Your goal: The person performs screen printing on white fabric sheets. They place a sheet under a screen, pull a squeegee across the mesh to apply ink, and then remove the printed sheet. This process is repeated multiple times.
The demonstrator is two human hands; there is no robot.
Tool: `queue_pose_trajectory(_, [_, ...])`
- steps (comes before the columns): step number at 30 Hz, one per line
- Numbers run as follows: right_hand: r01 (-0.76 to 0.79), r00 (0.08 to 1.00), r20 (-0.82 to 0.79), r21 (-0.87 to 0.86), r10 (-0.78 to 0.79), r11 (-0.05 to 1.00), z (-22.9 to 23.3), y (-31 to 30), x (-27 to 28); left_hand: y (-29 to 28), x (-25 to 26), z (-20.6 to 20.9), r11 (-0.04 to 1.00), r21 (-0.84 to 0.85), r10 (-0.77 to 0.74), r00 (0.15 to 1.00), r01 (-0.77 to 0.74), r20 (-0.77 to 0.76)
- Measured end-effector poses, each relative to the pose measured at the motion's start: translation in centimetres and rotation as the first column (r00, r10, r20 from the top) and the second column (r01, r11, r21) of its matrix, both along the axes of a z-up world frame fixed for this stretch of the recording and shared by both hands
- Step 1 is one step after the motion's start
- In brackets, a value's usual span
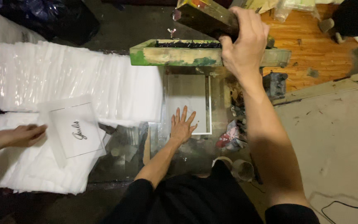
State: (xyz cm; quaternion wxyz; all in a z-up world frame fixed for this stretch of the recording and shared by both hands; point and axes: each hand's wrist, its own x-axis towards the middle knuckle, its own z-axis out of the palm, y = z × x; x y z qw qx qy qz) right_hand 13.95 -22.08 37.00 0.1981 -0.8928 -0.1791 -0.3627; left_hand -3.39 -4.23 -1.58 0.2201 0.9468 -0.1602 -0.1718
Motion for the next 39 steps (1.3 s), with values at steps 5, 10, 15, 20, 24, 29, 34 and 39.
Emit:
queue_pose_trajectory(5, [0.000,1.000,-0.018,0.024,0.000,1.000,0.6,0.4,-0.3,0.6,0.7,-0.1,0.996,0.043,-0.078,0.996,0.079,-0.038])
queue_pose_trajectory(10, [-0.003,1.000,-0.012,0.010,0.003,1.000,0.8,0.5,-0.1,0.1,0.8,1.5,0.994,0.065,-0.079,0.987,0.088,-0.140])
queue_pose_trajectory(15, [-0.018,1.000,0.003,0.020,0.018,1.000,1.2,0.7,-0.6,-0.7,0.5,0.9,0.996,0.070,-0.048,0.997,0.052,-0.052])
queue_pose_trajectory(20, [-0.001,1.000,-0.014,0.028,0.001,1.000,1.5,0.9,-0.8,-1.0,0.6,0.2,0.993,0.102,-0.049,0.998,0.052,-0.037])
queue_pose_trajectory(24, [-0.003,1.000,-0.001,0.019,0.003,1.000,1.2,0.8,-0.6,-1.3,0.4,-0.6,0.999,0.051,-0.019,0.999,0.016,0.051])
queue_pose_trajectory(29, [-0.009,1.000,0.017,0.012,0.009,1.000,1.0,0.6,-0.6,-0.9,0.4,0.5,1.000,-0.005,-0.023,1.000,0.023,0.011])
queue_pose_trajectory(34, [-0.047,0.998,0.038,0.051,0.045,0.998,-1.3,0.3,-2.8,2.0,0.7,6.9,0.808,-0.575,0.263,0.953,-0.132,0.151])
queue_pose_trajectory(39, [-0.160,0.977,0.132,-0.061,0.167,0.985,-15.8,-0.7,-13.4,11.0,-5.2,4.7,0.336,-0.750,0.533,0.771,-0.570,-0.348])
